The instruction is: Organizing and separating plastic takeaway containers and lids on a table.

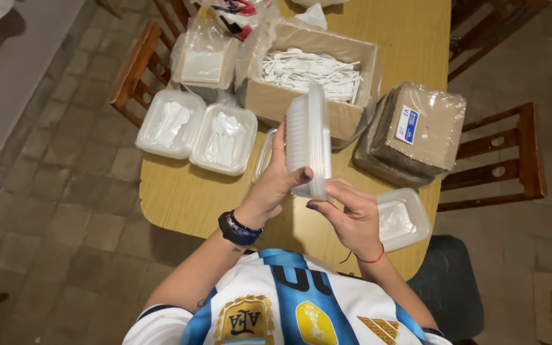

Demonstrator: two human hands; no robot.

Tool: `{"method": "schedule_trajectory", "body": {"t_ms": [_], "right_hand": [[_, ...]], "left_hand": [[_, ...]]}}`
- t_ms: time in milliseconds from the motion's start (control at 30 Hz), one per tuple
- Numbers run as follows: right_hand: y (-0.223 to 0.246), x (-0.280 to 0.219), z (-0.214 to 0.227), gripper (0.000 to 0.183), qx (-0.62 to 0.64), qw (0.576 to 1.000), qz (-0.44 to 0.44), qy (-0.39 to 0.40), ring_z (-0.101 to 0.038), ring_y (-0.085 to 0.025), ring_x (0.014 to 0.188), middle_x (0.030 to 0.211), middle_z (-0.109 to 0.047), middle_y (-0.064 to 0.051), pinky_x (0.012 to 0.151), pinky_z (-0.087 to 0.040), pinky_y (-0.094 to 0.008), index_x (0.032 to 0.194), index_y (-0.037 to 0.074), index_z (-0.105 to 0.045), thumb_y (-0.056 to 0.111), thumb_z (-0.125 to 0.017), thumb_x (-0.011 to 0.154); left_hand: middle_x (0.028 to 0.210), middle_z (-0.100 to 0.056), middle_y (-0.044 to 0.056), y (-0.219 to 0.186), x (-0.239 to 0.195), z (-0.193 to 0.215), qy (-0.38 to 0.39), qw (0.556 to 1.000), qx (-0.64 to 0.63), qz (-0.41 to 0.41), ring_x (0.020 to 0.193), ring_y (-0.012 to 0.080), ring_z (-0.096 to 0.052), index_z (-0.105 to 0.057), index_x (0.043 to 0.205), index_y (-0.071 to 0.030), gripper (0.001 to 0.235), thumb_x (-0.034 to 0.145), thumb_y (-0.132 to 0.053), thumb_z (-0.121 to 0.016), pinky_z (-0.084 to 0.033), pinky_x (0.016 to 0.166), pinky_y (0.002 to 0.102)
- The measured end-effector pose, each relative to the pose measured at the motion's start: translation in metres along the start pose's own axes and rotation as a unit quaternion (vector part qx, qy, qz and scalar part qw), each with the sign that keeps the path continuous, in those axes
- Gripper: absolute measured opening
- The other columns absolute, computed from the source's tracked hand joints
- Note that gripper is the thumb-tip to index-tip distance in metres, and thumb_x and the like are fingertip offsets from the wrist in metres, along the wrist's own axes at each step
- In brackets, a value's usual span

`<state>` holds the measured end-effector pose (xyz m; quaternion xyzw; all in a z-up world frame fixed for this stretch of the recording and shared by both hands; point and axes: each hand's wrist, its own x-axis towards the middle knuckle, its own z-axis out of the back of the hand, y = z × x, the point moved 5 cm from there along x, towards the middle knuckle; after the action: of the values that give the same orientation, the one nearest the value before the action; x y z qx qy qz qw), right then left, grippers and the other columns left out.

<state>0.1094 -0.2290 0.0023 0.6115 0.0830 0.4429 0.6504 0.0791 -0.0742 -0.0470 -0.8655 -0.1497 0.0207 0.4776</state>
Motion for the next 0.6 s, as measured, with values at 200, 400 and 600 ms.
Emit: {"method": "schedule_trajectory", "body": {"t_ms": [200, 400, 600], "right_hand": [[0.013, 0.006, 0.0, 0.025, -0.041, 0.999, 0.019, 0.022, -0.07, -0.02, 0.089, 0.097, -0.074, -0.011, 0.078, -0.056, -0.029, 0.107, -0.003, -0.073, -0.007, -0.077, 0.083], [0.009, 0.004, 0.003, 0.037, -0.006, 0.999, 0.036, 0.015, -0.069, -0.022, 0.104, 0.114, -0.072, -0.015, 0.091, -0.054, -0.03, 0.116, -0.005, -0.068, -0.001, -0.081, 0.082], [-0.004, -0.005, 0.008, 0.032, 0.015, 0.999, -0.025, -0.029, -0.067, -0.013, 0.096, 0.114, -0.073, -0.012, 0.08, -0.054, -0.024, 0.117, -0.005, -0.07, 0.0, -0.08, 0.087]], "left_hand": [[0.165, -0.023, 0.012, -0.006, 0.001, -0.004, -0.001, 0.999, -0.031, 0.017, 0.154, 0.028, -0.026, 0.0, 0.167, -0.017, 0.135, 0.071, -0.041, -0.092, -0.027, 0.123, 0.042], [0.169, -0.02, 0.012, -0.012, 0.0, -0.006, -0.026, 0.999, 0.009, -0.03, 0.156, 0.0266, -0.025, -0.001, 0.167, -0.012, 0.131, 0.074, -0.032, -0.091, -0.026, 0.125, 0.041], [0.171, -0.018, 0.014, -0.016, -0.001, -0.007, -0.028, 0.996, 0.04, -0.069, 0.157, 0.0276, -0.025, -0.002, 0.167, -0.01, 0.129, 0.075, -0.029, -0.091, -0.028, 0.126, 0.042]]}}
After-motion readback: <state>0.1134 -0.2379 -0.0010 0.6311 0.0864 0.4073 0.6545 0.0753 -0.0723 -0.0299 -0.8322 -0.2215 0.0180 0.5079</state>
